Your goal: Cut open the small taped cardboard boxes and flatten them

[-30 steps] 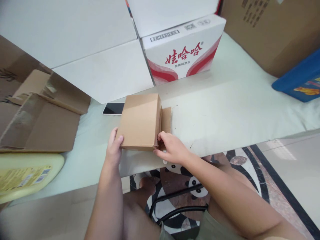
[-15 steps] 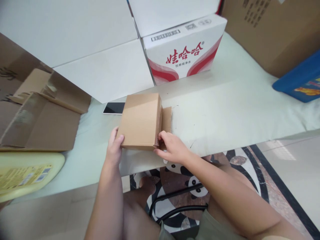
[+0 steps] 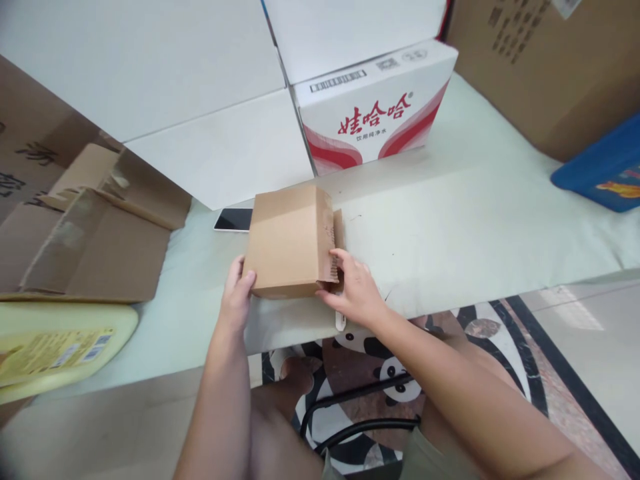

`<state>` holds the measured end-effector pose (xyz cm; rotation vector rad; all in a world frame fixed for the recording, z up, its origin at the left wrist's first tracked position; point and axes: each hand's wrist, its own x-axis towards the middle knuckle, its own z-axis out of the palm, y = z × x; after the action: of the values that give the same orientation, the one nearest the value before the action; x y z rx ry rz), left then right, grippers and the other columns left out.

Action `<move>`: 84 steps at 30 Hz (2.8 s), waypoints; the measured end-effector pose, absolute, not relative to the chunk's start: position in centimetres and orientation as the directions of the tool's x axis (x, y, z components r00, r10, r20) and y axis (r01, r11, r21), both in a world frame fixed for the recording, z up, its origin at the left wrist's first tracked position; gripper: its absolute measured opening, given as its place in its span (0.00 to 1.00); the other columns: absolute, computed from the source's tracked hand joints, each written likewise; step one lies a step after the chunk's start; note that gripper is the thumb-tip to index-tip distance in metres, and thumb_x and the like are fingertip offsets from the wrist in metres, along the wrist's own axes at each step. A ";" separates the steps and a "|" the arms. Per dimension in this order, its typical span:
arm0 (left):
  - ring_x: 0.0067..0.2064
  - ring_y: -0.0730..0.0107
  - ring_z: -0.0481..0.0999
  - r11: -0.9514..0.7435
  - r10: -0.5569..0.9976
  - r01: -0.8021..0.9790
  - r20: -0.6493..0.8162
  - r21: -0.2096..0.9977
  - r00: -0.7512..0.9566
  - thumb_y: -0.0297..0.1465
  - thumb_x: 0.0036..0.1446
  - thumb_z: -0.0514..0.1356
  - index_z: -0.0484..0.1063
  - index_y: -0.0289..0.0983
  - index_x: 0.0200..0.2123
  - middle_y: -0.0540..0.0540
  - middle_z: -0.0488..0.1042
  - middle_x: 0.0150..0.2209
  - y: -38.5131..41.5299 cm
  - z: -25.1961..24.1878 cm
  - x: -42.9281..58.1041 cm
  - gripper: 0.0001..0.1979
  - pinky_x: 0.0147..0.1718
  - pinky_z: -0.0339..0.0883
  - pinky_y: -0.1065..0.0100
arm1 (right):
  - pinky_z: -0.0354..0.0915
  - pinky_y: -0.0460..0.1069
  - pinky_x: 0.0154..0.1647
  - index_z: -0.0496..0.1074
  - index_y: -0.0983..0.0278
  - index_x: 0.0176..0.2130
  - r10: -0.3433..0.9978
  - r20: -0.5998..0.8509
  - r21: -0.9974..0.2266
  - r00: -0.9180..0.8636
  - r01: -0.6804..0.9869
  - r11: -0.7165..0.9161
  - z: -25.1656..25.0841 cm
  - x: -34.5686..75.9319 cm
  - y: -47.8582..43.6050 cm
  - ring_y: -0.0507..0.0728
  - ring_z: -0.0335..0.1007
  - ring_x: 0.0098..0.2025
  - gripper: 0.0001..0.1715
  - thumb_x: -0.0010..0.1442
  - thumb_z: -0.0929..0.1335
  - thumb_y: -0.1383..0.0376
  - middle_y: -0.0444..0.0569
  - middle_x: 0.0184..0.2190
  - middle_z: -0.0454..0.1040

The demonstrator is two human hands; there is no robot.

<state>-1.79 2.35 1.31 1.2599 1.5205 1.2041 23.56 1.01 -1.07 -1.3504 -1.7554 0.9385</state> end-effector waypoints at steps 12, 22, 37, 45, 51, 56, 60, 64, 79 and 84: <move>0.56 0.54 0.75 0.085 0.982 0.121 -0.062 0.989 -0.180 0.47 0.57 0.57 0.72 0.39 0.52 0.39 0.76 0.55 2.6 0.7 -1.9 0.25 0.47 0.70 0.60 | 0.62 0.70 0.56 0.50 0.61 0.66 0.971 0.133 -0.825 -0.199 0.521 0.220 -1.5 24.0 1.8 0.71 0.72 0.54 0.43 0.57 0.68 0.58 0.62 0.53 0.75; 0.50 0.60 0.77 0.089 0.991 0.240 -0.062 0.967 -0.118 0.40 0.56 0.60 0.73 0.39 0.47 0.41 0.79 0.47 2.6 1.1 -1.8 0.17 0.49 0.72 0.60 | 0.63 0.70 0.56 0.50 0.62 0.66 0.978 0.157 -0.786 -0.140 0.582 0.209 -1.6 24.0 1.6 0.74 0.69 0.58 0.43 0.57 0.67 0.58 0.64 0.58 0.71; 0.50 0.57 0.78 0.092 0.991 0.231 -0.066 0.969 -0.118 0.39 0.54 0.61 0.75 0.40 0.44 0.41 0.80 0.46 2.6 1.2 -1.6 0.16 0.54 0.71 0.55 | 0.63 0.70 0.57 0.50 0.64 0.66 0.970 0.153 -0.806 -0.190 0.544 0.233 -1.3 24.2 1.6 0.72 0.69 0.58 0.42 0.57 0.67 0.61 0.65 0.58 0.71; 0.52 0.57 0.77 0.095 0.991 0.258 -0.067 0.961 -0.117 0.39 0.54 0.60 0.75 0.39 0.44 0.42 0.80 0.46 2.5 1.5 -1.4 0.15 0.54 0.71 0.56 | 0.64 0.69 0.56 0.49 0.64 0.66 0.967 0.122 -0.825 -0.222 0.519 0.223 -1.2 24.3 1.7 0.71 0.70 0.56 0.42 0.57 0.67 0.62 0.65 0.58 0.71; 0.52 0.58 0.77 0.123 0.988 0.280 -0.089 0.952 -0.130 0.38 0.55 0.59 0.74 0.39 0.45 0.42 0.80 0.47 2.5 1.4 -1.4 0.16 0.54 0.70 0.59 | 0.65 0.69 0.56 0.50 0.65 0.66 0.967 0.114 -0.816 -0.228 0.533 0.222 -1.2 24.3 1.8 0.71 0.70 0.55 0.42 0.57 0.66 0.60 0.64 0.56 0.72; 0.53 0.58 0.77 0.128 0.986 0.282 -0.091 0.951 -0.138 0.38 0.54 0.59 0.74 0.39 0.45 0.42 0.80 0.48 2.5 1.2 -1.5 0.16 0.54 0.70 0.60 | 0.64 0.70 0.56 0.50 0.64 0.66 0.969 0.115 -0.819 -0.219 0.530 0.218 -1.3 24.2 1.7 0.71 0.70 0.56 0.43 0.57 0.67 0.61 0.64 0.56 0.73; 0.51 0.59 0.77 0.129 0.985 0.293 -0.089 0.947 -0.147 0.38 0.55 0.59 0.75 0.38 0.46 0.42 0.80 0.48 2.5 1.2 -1.4 0.17 0.52 0.71 0.61 | 0.64 0.69 0.56 0.50 0.63 0.67 0.968 0.119 -0.828 -0.221 0.516 0.220 -1.2 24.3 1.7 0.71 0.70 0.56 0.42 0.57 0.67 0.61 0.63 0.57 0.72; 0.51 0.59 0.77 0.128 0.985 0.297 -0.087 0.946 -0.150 0.38 0.55 0.59 0.75 0.38 0.46 0.42 0.80 0.48 2.5 1.2 -1.3 0.17 0.52 0.70 0.61 | 0.65 0.69 0.55 0.50 0.63 0.67 0.966 0.113 -0.831 -0.231 0.512 0.220 -1.1 24.3 1.7 0.71 0.70 0.56 0.42 0.57 0.67 0.61 0.64 0.57 0.71; 0.50 0.59 0.77 0.176 0.969 0.276 -0.116 0.945 -0.220 0.39 0.53 0.58 0.75 0.38 0.41 0.42 0.80 0.47 2.4 1.6 -0.2 0.15 0.49 0.71 0.63 | 0.66 0.68 0.53 0.50 0.64 0.67 0.966 0.089 -0.824 -0.245 0.527 0.210 -0.8 24.2 1.6 0.71 0.70 0.54 0.42 0.57 0.66 0.62 0.63 0.57 0.72; 0.50 0.59 0.77 0.187 0.968 0.281 -0.127 0.941 -0.217 0.39 0.53 0.57 0.75 0.39 0.42 0.42 0.80 0.47 2.4 1.6 -0.1 0.16 0.50 0.70 0.63 | 0.66 0.68 0.53 0.50 0.65 0.67 0.965 0.078 -0.826 -0.250 0.525 0.203 -0.9 24.2 1.5 0.71 0.70 0.55 0.43 0.57 0.66 0.62 0.63 0.58 0.71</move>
<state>-0.14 2.41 1.58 1.2030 1.6528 1.0690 24.17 1.49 -0.87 -1.3854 -1.8683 0.9219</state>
